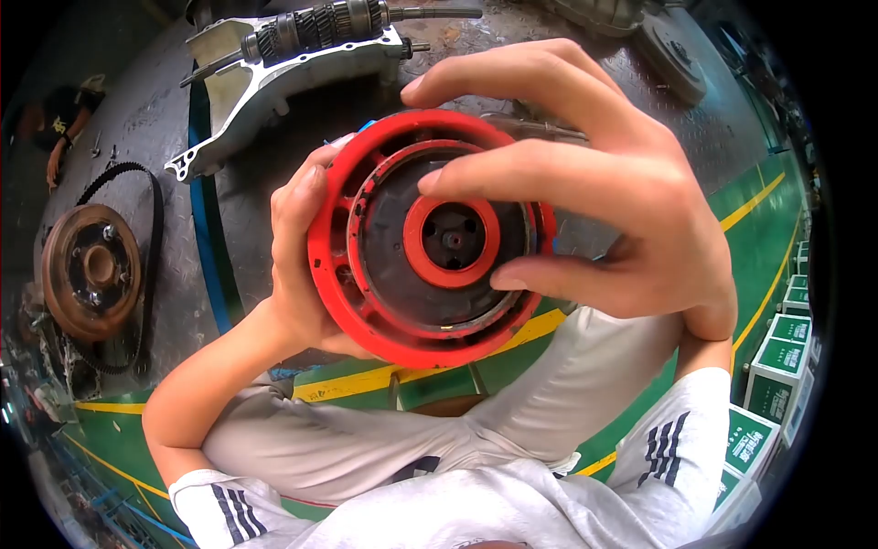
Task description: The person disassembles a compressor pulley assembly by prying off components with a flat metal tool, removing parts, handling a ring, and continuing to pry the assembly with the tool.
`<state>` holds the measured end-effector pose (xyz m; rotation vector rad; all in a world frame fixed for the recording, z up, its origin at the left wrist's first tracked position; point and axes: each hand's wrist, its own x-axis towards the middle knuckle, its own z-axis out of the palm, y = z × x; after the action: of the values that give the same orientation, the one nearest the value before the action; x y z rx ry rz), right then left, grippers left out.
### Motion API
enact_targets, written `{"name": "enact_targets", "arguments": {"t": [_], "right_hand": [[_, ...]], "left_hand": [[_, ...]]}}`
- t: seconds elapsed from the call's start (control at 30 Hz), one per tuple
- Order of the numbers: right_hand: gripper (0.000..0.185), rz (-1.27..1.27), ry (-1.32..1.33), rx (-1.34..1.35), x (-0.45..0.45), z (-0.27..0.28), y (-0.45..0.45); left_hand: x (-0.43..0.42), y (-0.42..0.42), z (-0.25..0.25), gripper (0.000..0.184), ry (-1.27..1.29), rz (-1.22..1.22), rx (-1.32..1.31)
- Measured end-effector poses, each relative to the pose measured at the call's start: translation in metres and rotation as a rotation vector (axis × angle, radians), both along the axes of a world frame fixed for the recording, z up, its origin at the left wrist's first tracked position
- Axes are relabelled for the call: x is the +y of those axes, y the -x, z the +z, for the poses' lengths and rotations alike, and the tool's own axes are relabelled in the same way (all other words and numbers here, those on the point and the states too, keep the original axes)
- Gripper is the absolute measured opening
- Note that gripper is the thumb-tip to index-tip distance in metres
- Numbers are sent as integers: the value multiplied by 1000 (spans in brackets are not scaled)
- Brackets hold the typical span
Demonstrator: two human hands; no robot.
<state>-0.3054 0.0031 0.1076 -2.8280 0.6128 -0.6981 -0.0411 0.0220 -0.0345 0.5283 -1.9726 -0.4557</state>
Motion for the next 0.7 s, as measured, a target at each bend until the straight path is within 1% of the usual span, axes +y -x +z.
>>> {"name": "enact_targets", "arguments": {"t": [0.1,0.3,0.4,0.43,0.6,0.63,0.7], "right_hand": [[44,12,-19,-40,1,-10,-2],[45,7,-48,-55,2,-14,-1],[40,31,-124,-186,0,-24,0],[38,24,-190,-216,-1,-25,-1],[31,-22,-331,-337,4,-13,-8],[30,6,-233,-199,0,-9,-3],[30,38,-136,-60,-6,-3,-1]], "left_hand": [[-1,0,-1,123,0,-11,7],[-3,0,-3,124,-4,-22,22],[-3,0,-2,124,-6,-27,23],[-3,0,-2,124,-5,-29,23],[-4,0,-3,125,-5,-34,31],[-3,0,-4,125,-8,-34,31],[-4,-1,-4,125,-9,-39,35]]}}
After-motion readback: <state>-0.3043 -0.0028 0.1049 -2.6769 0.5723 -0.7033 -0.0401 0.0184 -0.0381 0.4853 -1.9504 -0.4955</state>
